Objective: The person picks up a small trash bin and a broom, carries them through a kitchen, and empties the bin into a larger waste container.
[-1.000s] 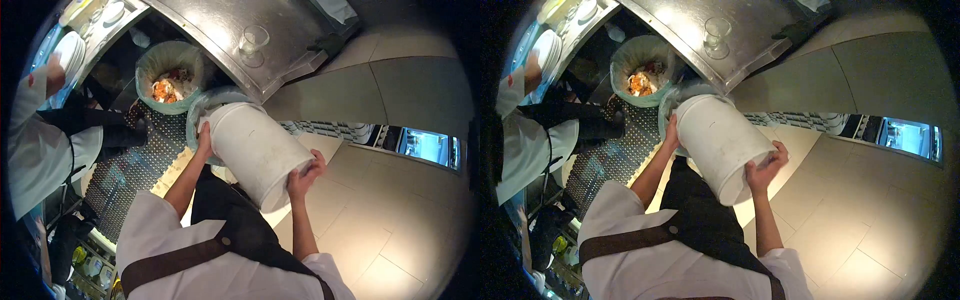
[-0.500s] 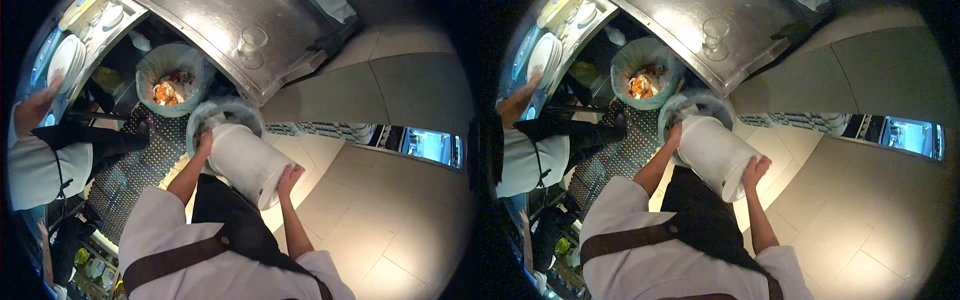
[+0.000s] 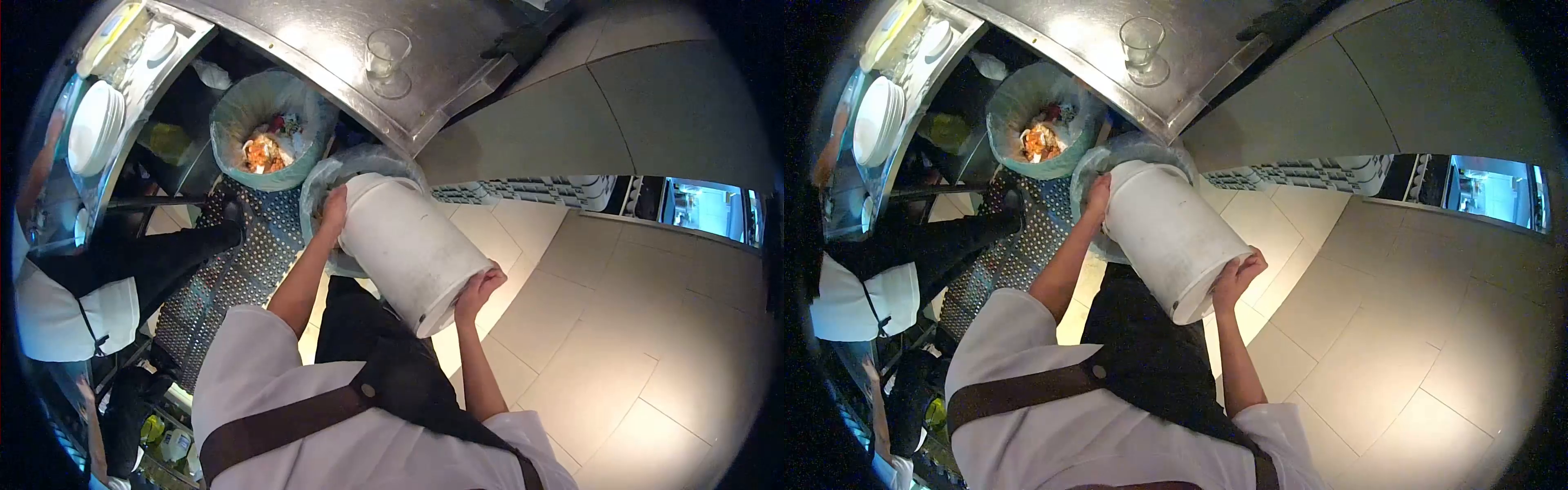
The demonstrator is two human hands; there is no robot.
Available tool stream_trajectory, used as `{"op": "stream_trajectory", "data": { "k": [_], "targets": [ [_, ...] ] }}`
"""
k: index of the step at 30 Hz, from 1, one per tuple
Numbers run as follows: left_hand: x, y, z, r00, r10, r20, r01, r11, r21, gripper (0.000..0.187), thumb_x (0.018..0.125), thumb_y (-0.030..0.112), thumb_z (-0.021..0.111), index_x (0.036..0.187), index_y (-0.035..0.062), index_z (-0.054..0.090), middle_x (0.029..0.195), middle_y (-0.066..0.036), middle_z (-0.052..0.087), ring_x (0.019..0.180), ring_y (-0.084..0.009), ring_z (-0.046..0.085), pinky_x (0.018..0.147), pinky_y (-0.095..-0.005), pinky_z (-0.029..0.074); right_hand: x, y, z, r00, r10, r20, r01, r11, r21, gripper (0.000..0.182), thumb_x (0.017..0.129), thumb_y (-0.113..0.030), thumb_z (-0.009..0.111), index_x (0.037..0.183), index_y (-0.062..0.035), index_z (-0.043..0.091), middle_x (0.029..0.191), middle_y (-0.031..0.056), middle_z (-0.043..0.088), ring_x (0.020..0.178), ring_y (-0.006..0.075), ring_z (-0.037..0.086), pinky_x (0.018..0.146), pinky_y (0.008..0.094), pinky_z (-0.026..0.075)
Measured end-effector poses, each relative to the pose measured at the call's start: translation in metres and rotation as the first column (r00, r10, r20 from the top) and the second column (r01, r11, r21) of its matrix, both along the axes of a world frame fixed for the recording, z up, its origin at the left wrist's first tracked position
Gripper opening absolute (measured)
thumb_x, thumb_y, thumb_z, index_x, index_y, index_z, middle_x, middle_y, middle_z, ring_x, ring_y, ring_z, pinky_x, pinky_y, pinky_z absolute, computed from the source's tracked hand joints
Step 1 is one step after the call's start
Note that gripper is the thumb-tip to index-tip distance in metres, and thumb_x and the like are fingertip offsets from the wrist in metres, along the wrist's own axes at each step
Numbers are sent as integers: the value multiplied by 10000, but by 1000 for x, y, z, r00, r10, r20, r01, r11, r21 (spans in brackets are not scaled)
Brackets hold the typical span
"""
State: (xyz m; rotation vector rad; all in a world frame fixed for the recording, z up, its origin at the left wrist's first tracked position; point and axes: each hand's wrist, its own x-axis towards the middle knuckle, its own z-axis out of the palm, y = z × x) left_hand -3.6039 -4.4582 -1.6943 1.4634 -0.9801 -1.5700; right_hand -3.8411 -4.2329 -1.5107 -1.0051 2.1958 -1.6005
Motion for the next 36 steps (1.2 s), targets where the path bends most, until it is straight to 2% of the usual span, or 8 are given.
{"op": "stream_trajectory", "data": {
  "k": [8,12,19,22,26,31,33,36],
  "targets": [
    [-8,-28,54,959,-115,261,117,993,6,480,941,369,413,1151,-39,553,1145,-277,576,1086,-390,544,926,-397,406,5,-10,-7,997,-42,66,61,943,-326,265,953,-237,504,947,-20,354,946,93,378,871,190,379,830,318,356],
    [19,-21,-59,721,-307,622,379,925,18,510,933,403,416,1146,-40,552,1128,-279,579,1078,-387,544,925,-399,404,-11,-12,-6,976,-158,153,138,982,132,231,967,-246,460,948,-42,353,907,72,390,866,167,388,816,338,371],
    [18,14,3,996,-6,-89,16,993,114,520,925,426,446,1128,-37,570,1148,-228,595,1089,-359,548,933,-389,402,-1,-8,2,959,-107,261,93,994,65,243,880,-87,523,1032,-15,347,978,85,330,940,181,345,904,334,336],
    [11,-15,-21,920,-192,342,114,965,235,504,930,419,457,1121,-30,582,1123,-181,613,1051,-295,562,923,-363,405,-2,-7,7,983,-71,167,70,997,15,243,878,-103,525,1015,-17,344,992,91,337,956,188,355,923,341,331],
    [10,1,14,993,-4,122,3,1000,9,505,929,427,455,1132,-17,583,1136,-169,616,1059,-278,559,929,-358,399,-9,-10,12,987,-3,161,28,987,-157,285,884,-176,550,1011,-20,350,1006,96,354,950,199,373,918,350,337],
    [-4,-17,12,791,-231,566,144,970,194,500,944,425,426,1151,-5,572,1163,-186,606,1088,-301,550,943,-370,387,-23,-14,-10,970,-144,194,99,970,223,331,914,-234,559,1036,-44,317,1032,113,389,974,205,401,939,338,335],
    [-12,-12,68,899,-119,422,93,992,82,509,944,429,422,1155,-11,570,1169,-190,604,1098,-312,546,948,-377,385,-8,-15,23,983,-67,174,97,980,-171,326,913,-219,566,1034,-45,319,981,86,358,932,196,380,918,325,337],
    [-10,-18,41,968,17,252,-6,999,-43,540,941,439,418,1158,-33,565,1166,-199,606,1103,-336,549,953,-397,385,-12,-25,2,981,-108,162,104,994,29,343,914,-234,576,1035,-40,320,987,90,362,950,196,386,937,330,324]
  ]
}}
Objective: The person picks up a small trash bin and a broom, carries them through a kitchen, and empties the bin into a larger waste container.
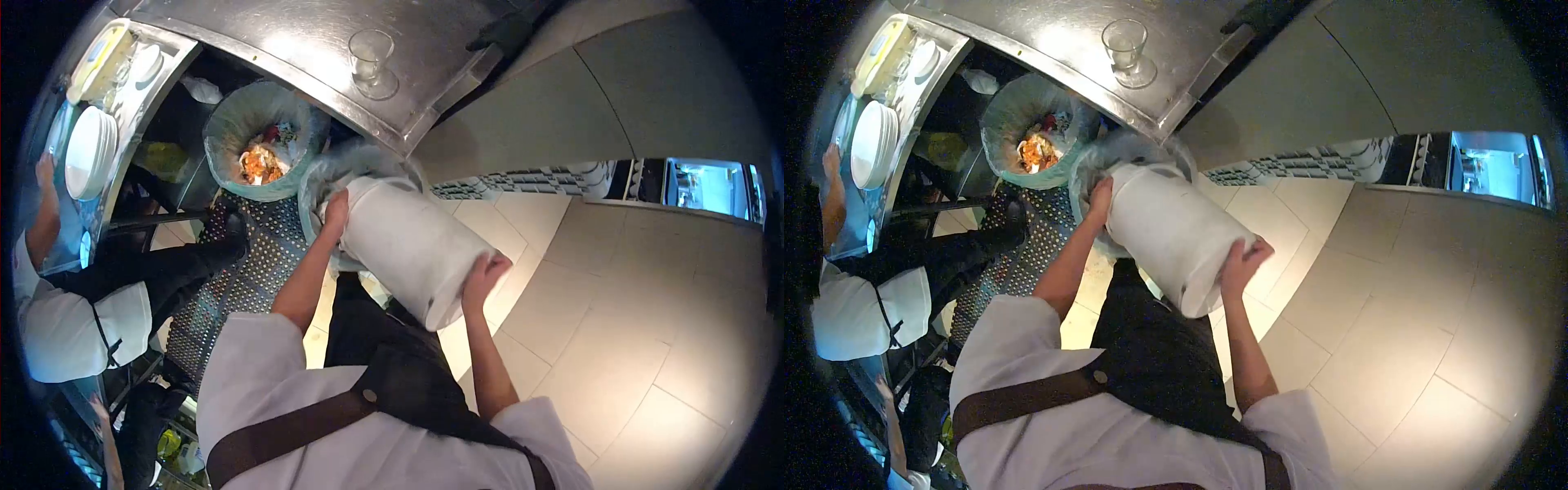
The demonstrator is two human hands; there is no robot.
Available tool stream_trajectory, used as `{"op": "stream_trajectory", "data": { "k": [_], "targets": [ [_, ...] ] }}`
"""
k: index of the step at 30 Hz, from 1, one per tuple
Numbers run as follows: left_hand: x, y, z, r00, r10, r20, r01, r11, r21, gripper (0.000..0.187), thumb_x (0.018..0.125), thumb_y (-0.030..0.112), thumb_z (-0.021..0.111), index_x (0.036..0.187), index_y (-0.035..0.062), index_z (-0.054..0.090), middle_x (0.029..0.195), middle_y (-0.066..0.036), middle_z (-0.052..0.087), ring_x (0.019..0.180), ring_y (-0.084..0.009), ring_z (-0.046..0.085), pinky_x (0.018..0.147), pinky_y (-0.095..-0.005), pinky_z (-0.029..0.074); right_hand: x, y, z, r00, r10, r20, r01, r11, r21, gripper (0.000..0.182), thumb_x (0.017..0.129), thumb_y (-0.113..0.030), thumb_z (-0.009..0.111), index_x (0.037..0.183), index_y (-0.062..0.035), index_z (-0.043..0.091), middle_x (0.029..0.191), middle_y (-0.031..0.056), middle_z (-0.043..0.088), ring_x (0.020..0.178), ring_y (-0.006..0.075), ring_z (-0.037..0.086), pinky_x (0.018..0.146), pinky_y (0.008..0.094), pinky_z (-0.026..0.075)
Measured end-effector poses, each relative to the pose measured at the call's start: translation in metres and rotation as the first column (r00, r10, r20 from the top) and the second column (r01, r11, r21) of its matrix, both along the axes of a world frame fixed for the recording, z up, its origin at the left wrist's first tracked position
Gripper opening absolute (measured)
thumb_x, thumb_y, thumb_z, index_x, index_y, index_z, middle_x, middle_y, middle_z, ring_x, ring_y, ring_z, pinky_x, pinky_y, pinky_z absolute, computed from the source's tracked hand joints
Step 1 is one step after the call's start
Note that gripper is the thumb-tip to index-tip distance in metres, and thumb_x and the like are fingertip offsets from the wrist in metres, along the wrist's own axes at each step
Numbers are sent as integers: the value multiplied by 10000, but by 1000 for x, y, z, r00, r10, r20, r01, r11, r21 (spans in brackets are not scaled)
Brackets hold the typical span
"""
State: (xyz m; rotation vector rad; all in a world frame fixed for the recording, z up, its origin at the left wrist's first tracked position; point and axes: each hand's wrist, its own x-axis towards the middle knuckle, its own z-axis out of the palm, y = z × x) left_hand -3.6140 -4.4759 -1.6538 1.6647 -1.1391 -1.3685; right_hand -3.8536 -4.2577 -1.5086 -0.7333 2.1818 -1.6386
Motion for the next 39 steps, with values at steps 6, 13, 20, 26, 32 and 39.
{"op": "stream_trajectory", "data": {
  "k": [6,13,20,26,32,39],
  "targets": [
    [22,17,-61,966,-91,-244,138,973,184,576,940,450,405,1144,-61,575,1151,-232,605,1072,-358,563,919,-420,403,-4,23,-23,985,6,175,-7,1000,6,356,896,-221,591,1065,-33,341,1021,82,359,994,182,375,950,324,302],
    [16,13,-17,989,74,-125,-46,976,215,708,894,573,433,1049,-90,627,1038,-245,640,1017,-291,595,886,-368,428,-11,22,17,994,110,13,-104,970,-220,416,910,-273,604,1131,-33,347,1066,90,409,998,177,399,922,314,326],
    [18,11,-20,976,-76,204,47,989,144,811,861,681,374,905,-72,672,911,-276,654,956,-394,619,856,-436,443,-31,63,-5,887,293,356,-294,954,-53,536,935,-396,524,1327,-59,384,1116,68,434,999,155,400,917,300,332],
    [26,-3,-7,872,-180,455,198,980,7,803,897,660,277,876,-32,683,918,-313,627,971,-469,578,845,-503,423,-12,79,-54,612,225,758,-347,938,2,506,930,-428,523,1311,-104,447,1279,40,485,1209,207,415,957,464,375],
    [32,-41,-11,880,-138,454,127,990,55,842,921,630,209,827,-76,658,848,-326,614,908,-484,585,819,-521,422,13,68,-69,803,151,577,-290,944,157,582,836,-248,718,1279,8,441,1132,138,575,1039,213,558,877,315,463],
    [42,-50,-22,824,-106,557,163,985,-52,830,922,629,194,855,-40,680,903,-304,627,922,-487,580,840,-515,430,-1,39,-85,898,399,186,-440,799,411,568,738,-246,746,1223,-53,522,1131,165,587,1045,291,565,925,390,445]
  ]
}}
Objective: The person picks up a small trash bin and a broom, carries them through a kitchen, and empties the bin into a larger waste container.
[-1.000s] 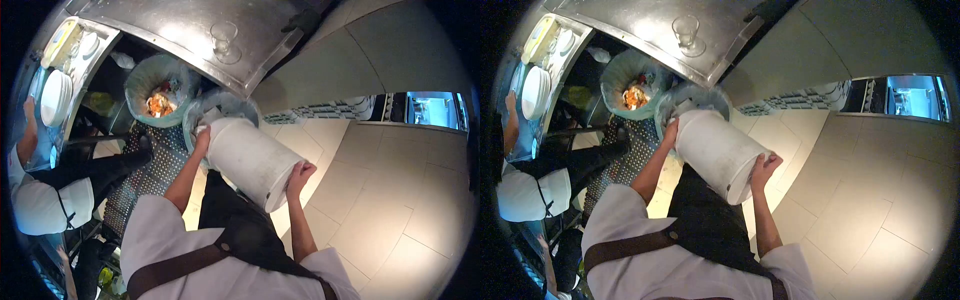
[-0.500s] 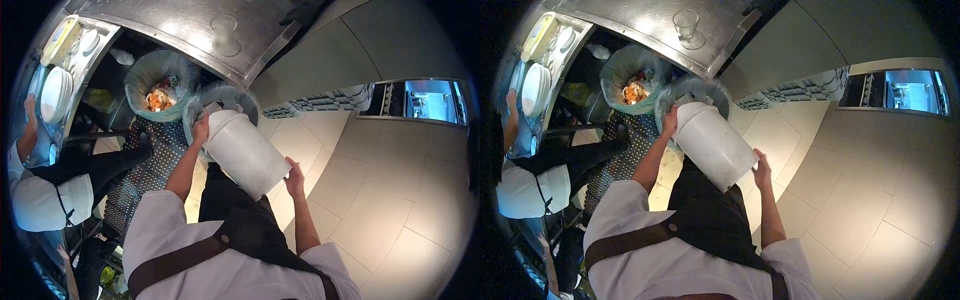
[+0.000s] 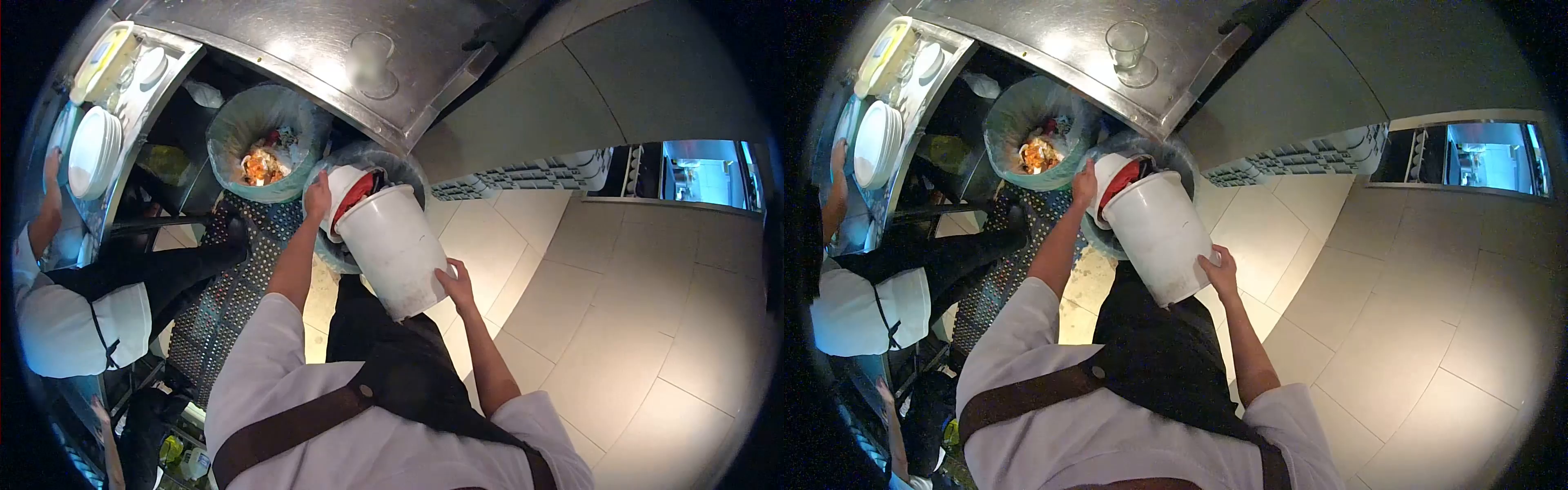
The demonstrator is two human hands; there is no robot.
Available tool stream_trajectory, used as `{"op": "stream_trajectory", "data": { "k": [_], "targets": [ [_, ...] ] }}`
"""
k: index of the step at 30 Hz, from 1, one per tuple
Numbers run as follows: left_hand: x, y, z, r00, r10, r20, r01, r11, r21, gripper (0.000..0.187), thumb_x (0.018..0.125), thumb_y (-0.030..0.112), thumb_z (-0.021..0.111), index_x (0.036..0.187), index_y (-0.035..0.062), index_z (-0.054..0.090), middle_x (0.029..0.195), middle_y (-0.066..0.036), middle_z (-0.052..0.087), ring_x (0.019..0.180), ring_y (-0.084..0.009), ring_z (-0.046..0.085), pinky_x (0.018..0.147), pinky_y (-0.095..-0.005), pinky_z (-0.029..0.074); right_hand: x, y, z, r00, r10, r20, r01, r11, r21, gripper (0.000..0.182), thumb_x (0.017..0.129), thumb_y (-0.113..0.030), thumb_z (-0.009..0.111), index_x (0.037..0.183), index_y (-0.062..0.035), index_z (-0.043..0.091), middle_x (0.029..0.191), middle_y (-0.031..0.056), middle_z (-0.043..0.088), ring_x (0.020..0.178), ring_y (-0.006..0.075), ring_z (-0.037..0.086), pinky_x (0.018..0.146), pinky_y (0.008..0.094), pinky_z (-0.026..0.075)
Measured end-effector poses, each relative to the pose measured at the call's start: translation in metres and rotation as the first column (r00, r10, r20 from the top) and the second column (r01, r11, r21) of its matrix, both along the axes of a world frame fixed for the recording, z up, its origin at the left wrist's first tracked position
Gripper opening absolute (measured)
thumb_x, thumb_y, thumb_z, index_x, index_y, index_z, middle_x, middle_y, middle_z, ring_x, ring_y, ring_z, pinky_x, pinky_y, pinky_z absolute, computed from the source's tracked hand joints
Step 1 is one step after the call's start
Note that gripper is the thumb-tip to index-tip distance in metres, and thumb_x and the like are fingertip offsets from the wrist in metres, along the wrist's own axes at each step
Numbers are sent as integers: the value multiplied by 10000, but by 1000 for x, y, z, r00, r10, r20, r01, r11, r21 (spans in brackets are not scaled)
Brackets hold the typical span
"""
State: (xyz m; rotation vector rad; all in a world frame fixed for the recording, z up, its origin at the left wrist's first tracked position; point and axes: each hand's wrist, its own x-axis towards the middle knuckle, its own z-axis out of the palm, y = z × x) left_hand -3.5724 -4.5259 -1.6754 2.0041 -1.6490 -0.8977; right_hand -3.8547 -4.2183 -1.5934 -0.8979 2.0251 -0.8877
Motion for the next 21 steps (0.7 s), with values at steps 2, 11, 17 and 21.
{"op": "stream_trajectory", "data": {
  "k": [2,11,17,21],
  "targets": [
    [1,1,4,1000,-3,-9,3,999,41,836,914,647,190,859,-19,692,896,-295,632,922,-480,584,835,-511,439,-8,-24,-18,914,274,-298,-331,930,-161,594,681,-264,708,1229,-112,536,1155,180,583,1066,372,561,924,449,445],
    [5,11,-9,999,-46,17,45,997,57,815,919,643,213,832,-13,689,867,-281,638,886,-466,594,784,-521,448,39,-229,27,530,820,-216,-586,539,606,513,906,-376,368,1399,-236,390,1349,162,487,1197,333,501,978,442,413],
    [9,15,-18,997,23,-77,-23,1000,9,800,923,630,243,812,-36,672,829,-295,623,862,-478,590,759,-532,433,46,-252,-32,639,761,-115,-744,649,162,641,814,-252,455,1439,-203,323,1489,123,305,1368,316,285,1120,382,256],
    [6,20,-5,995,54,-78,-48,996,70,773,931,612,275,810,-45,663,792,-297,614,827,-489,584,743,-532,426,48,-273,-8,639,755,-148,-707,652,273,622,804,-242,485,1408,-146,371,1425,147,407,1322,316,370,1089,366,308]
  ]
}}
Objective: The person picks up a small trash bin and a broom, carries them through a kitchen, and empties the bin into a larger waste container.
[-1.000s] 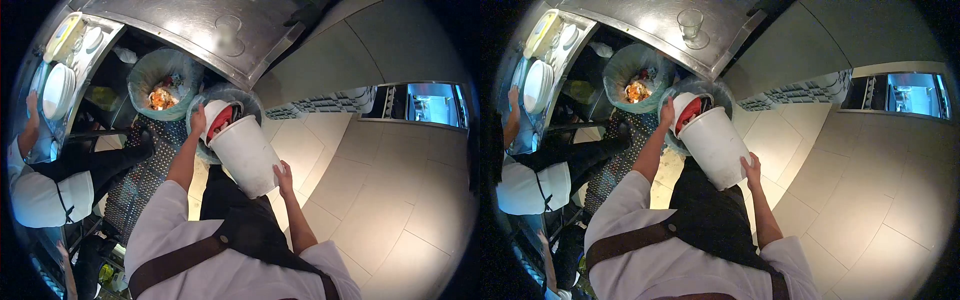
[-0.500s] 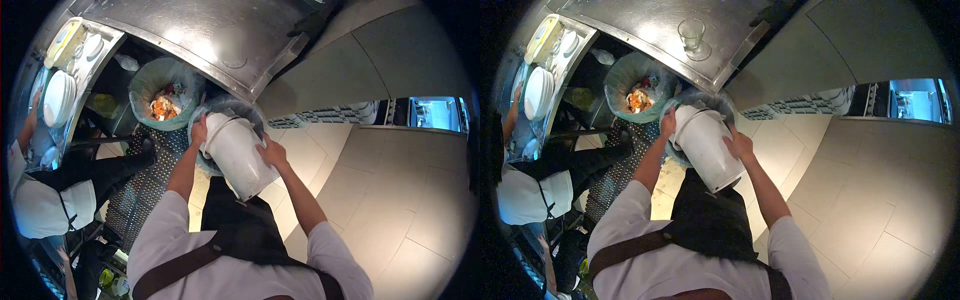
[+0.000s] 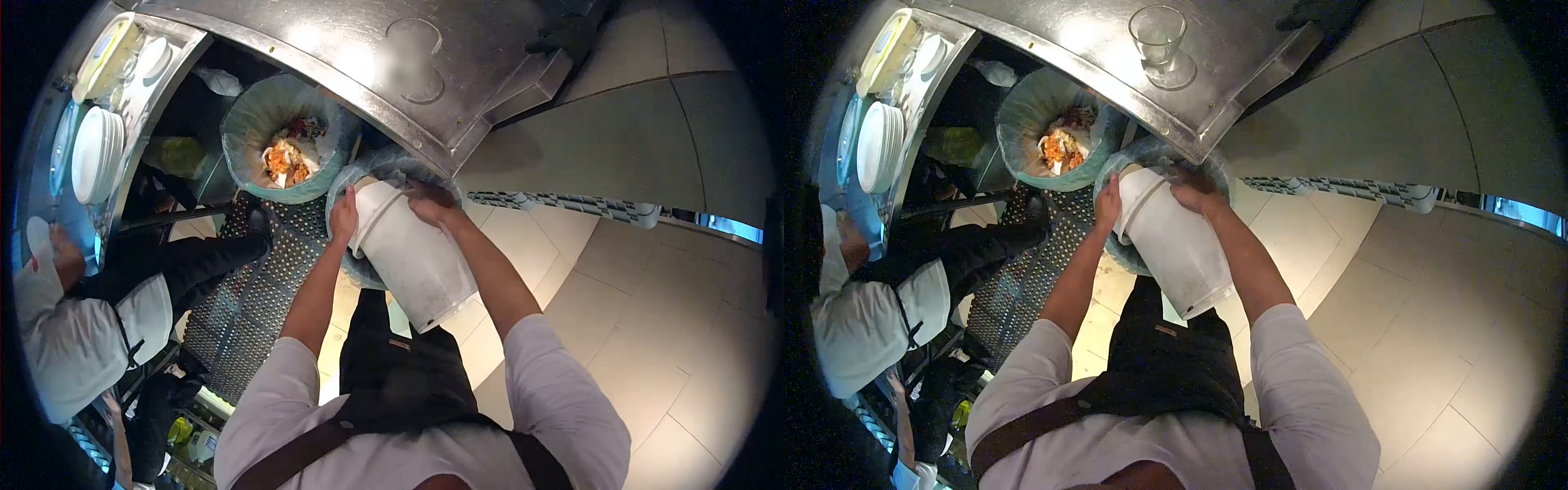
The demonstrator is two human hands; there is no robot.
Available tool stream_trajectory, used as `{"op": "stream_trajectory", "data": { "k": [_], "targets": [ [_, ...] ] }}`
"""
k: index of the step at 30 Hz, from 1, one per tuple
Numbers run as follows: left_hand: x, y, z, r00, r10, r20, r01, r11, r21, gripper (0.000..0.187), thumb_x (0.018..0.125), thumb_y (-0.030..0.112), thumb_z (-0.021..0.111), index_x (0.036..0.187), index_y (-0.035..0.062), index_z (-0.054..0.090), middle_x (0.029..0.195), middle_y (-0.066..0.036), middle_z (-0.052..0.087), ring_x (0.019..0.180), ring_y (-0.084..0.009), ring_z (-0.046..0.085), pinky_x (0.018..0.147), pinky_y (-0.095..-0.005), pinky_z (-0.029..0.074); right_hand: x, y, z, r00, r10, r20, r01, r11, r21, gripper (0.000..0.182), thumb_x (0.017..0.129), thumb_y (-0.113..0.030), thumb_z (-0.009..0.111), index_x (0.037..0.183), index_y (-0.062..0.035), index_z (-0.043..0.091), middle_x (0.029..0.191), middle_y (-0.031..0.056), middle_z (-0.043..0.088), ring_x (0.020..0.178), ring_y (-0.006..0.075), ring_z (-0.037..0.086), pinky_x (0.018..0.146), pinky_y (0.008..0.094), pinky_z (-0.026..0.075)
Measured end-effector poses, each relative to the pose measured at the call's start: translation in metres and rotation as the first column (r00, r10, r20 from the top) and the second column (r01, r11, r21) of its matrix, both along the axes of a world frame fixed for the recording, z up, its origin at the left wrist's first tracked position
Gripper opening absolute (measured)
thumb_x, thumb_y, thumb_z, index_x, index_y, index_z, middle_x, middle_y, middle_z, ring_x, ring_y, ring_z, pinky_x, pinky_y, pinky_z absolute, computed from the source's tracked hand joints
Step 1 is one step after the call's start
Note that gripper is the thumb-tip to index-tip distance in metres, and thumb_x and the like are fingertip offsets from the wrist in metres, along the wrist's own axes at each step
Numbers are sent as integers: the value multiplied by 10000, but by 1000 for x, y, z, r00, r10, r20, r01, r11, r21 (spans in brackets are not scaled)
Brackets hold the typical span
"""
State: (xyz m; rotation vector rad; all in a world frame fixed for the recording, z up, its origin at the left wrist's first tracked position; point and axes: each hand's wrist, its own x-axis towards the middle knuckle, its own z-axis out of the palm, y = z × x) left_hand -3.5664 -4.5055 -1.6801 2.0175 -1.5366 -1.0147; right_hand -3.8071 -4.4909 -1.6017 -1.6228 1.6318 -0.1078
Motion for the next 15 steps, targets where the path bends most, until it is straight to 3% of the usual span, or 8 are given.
{"op": "stream_trajectory", "data": {
  "k": [3,5,6,8,9,11,15],
  "targets": [
    [1,13,8,1000,7,30,-7,1000,-23,748,944,582,294,797,-57,653,764,-299,607,796,-494,577,725,-525,427,-1,-1,-11,1000,-13,1,13,999,31,593,815,-270,499,1379,-112,409,1359,166,482,1269,326,440,1055,365,353],
    [5,13,4,1000,-9,3,9,1000,14,732,954,559,296,800,-62,650,765,-302,604,785,-499,565,725,-523,422,-7,-2,-17,988,28,150,-33,999,33,592,848,-456,518,1322,-103,493,1381,143,465,1284,321,419,1072,420,330],
    [5,12,6,1000,-8,6,8,1000,13,732,954,559,296,800,-62,650,765,-302,604,785,-499,565,725,-523,422,-7,-2,-26,988,29,153,-34,999,32,592,848,-456,518,1322,-103,493,1381,143,465,1284,321,419,1072,420,330],
    [4,12,9,1000,15,-22,-16,998,-59,725,949,566,313,822,-62,650,755,-293,609,776,-479,582,728,-516,423,-9,2,-43,997,-20,-72,16,998,-59,630,858,-539,497,1308,-99,512,1365,151,481,1280,316,427,1068,416,333],
    [2,12,15,1000,13,-21,-14,998,-55,725,949,566,313,822,-62,650,755,-293,609,776,-479,582,728,-516,423,-10,6,-38,997,-22,-71,18,998,-55,630,858,-539,497,1308,-99,512,1365,151,481,1280,316,427,1068,416,333],
    [-5,13,32,974,127,-188,-141,988,-61,713,944,573,328,893,-59,653,824,-296,624,843,-450,602,776,-482,436,-11,19,-14,995,-90,30,91,995,-47,581,866,-523,516,1237,-79,579,1283,181,547,1240,320,474,1046,402,361],
    [1,6,32,972,191,-137,-187,982,41,688,941,568,356,963,-55,648,914,-301,627,927,-428,601,821,-446,440,-29,43,19,975,-149,167,168,980,-107,508,849,-480,572,1121,-60,655,1148,194,626,1146,330,552,983,397,418]
  ]
}}
